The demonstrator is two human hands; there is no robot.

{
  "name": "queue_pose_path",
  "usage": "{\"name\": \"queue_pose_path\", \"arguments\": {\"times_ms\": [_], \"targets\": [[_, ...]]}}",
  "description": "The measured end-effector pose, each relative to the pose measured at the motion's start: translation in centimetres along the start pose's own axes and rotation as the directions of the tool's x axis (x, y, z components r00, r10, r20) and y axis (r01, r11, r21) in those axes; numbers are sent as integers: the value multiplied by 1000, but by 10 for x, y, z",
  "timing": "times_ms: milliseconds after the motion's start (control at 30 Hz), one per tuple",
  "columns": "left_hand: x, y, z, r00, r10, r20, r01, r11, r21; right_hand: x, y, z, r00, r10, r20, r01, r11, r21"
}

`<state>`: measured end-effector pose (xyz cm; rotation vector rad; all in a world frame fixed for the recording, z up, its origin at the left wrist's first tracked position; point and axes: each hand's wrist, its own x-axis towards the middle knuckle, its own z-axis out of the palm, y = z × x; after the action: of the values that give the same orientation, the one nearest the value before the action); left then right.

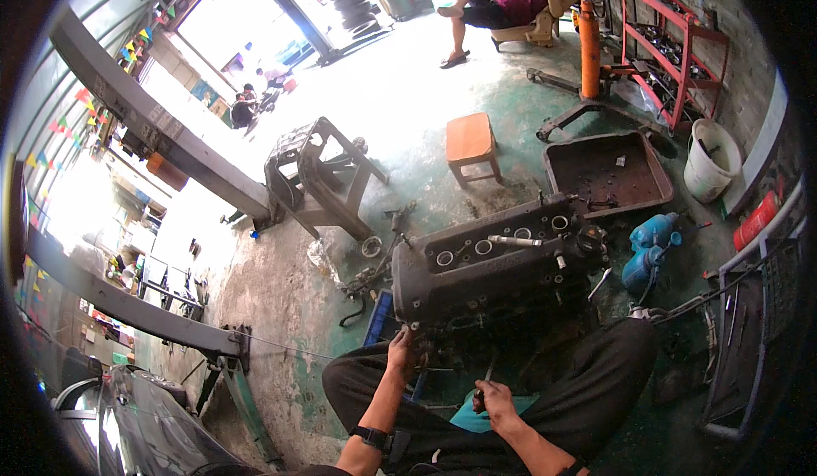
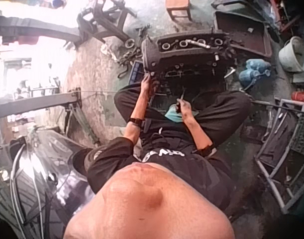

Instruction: The person sits on the floor and uses a wrench to loosen and remove bolts from a car engine block. They repeatedly position the wrench, turn it, and remove bolts by hand, placing them aside.

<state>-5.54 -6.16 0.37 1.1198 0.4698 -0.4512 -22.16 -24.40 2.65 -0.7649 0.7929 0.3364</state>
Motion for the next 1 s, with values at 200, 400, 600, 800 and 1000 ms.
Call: {"name": "queue_pose_path", "arguments": {"times_ms": [200,400,600,800,1000], "targets": [[-1,-2,-1,991,94,90,-92,995,-23,0,0,0,1000,-20,-14,21,1000,21],[7,-7,-8,998,34,44,-33,999,-11,1,1,0,1000,-15,-13,16,1000,27],[9,-12,-8,996,48,74,-43,997,-65,2,1,0,1000,5,-13,-5,1000,15],[4,-7,-5,997,46,62,-42,997,-64,3,2,-1,1000,2,-7,-2,1000,14],[8,-15,-9,996,79,37,-76,994,-78,4,3,-2,1000,-9,3,9,1000,10]]}}
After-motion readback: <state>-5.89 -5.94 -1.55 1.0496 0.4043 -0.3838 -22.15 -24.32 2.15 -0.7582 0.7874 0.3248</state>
